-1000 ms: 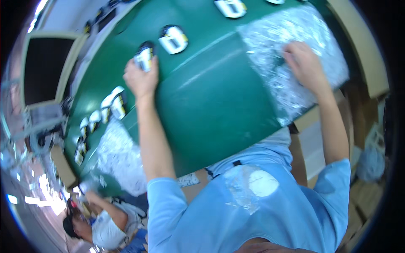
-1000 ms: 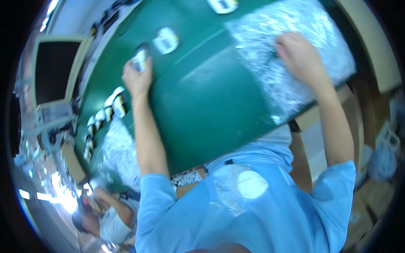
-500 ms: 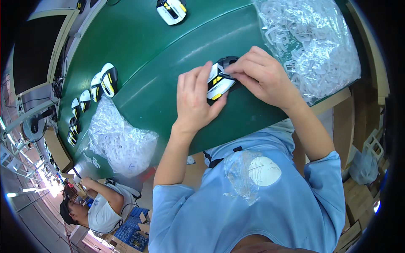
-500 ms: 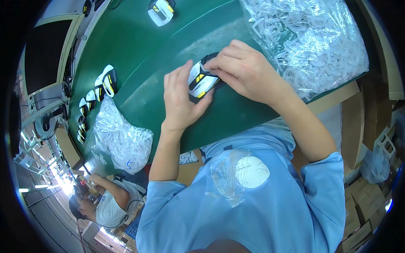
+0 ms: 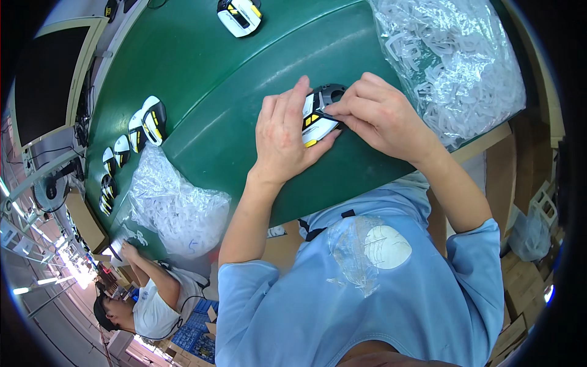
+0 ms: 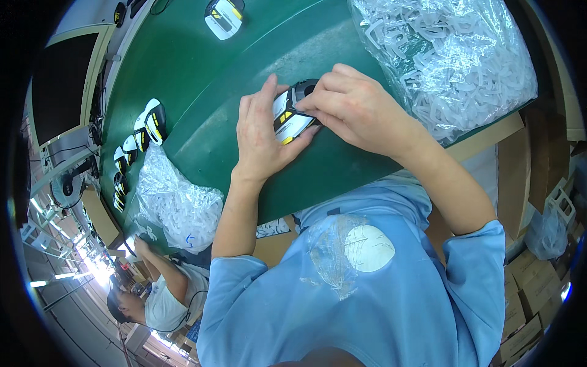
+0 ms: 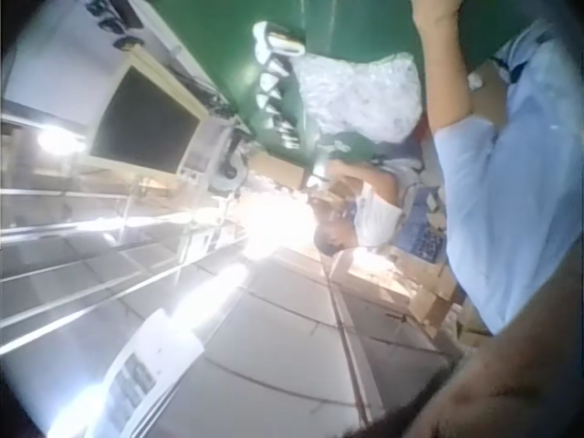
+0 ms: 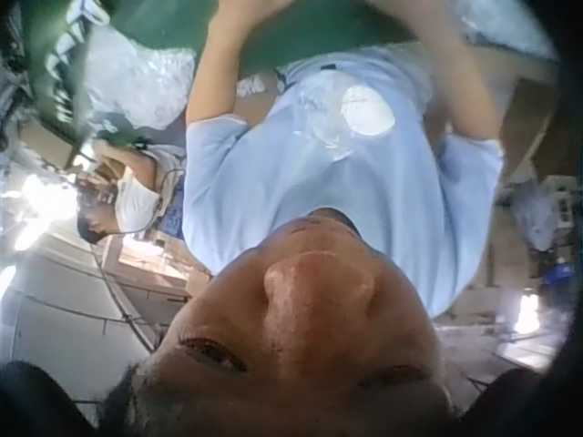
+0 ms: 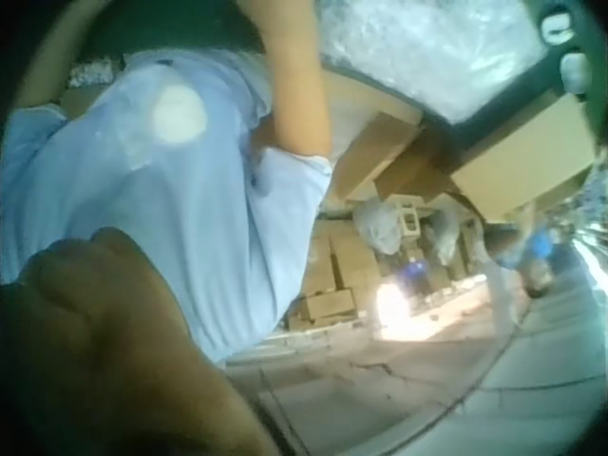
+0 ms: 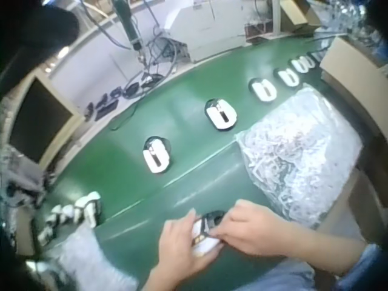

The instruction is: The person assembles components into a handheld device housing by hand, taking white and black components from cardboard boxes and fitting them into the housing.

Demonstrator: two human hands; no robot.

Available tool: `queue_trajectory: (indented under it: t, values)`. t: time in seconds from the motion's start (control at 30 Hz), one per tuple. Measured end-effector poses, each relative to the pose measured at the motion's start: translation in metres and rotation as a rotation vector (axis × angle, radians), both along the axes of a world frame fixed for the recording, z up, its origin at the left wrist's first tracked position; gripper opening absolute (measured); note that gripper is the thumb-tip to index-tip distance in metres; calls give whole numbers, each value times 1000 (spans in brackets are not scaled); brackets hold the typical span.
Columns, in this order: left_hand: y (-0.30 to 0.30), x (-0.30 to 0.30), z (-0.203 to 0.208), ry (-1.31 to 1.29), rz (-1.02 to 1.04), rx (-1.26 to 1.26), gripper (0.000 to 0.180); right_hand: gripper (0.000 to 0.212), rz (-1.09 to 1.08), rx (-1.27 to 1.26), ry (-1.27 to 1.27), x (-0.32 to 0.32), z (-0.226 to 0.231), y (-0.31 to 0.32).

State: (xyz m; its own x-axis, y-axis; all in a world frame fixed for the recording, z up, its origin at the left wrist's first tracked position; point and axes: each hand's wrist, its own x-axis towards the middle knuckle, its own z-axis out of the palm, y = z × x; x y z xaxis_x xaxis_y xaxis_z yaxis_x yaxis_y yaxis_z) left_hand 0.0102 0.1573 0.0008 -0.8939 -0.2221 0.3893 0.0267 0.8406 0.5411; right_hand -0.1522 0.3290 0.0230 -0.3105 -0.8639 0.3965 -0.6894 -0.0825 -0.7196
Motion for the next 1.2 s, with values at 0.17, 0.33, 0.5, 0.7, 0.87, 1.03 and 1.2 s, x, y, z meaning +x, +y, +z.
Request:
queue_trajectory:
  t: [0.17,0.33,0.5,0.7,0.87,1.03,1.2]
  values:
    - [-3,-2,4,-47,-31,-91,84,18,-25,57,40,-2,2,-3]
    - [-6,-1,4,-79,-46,-111,71,25,-51,80,143,18,3,5]
    - [-3,-5,8,-59,-51,-153,66,39,-112,174,254,26,4,23]
    - [-7,-6,17,-78,-123,-256,65,48,-110,132,207,32,-25,24]
    - [-14,3,8,-109,-129,-335,64,56,-129,138,259,42,-42,18]
    - [-17,9,-4,-110,-61,-391,71,11,-315,-499,180,56,-35,109]
    - [-19,6,1,-151,-107,-377,65,12,-1458,-117,-172,25,-130,289]
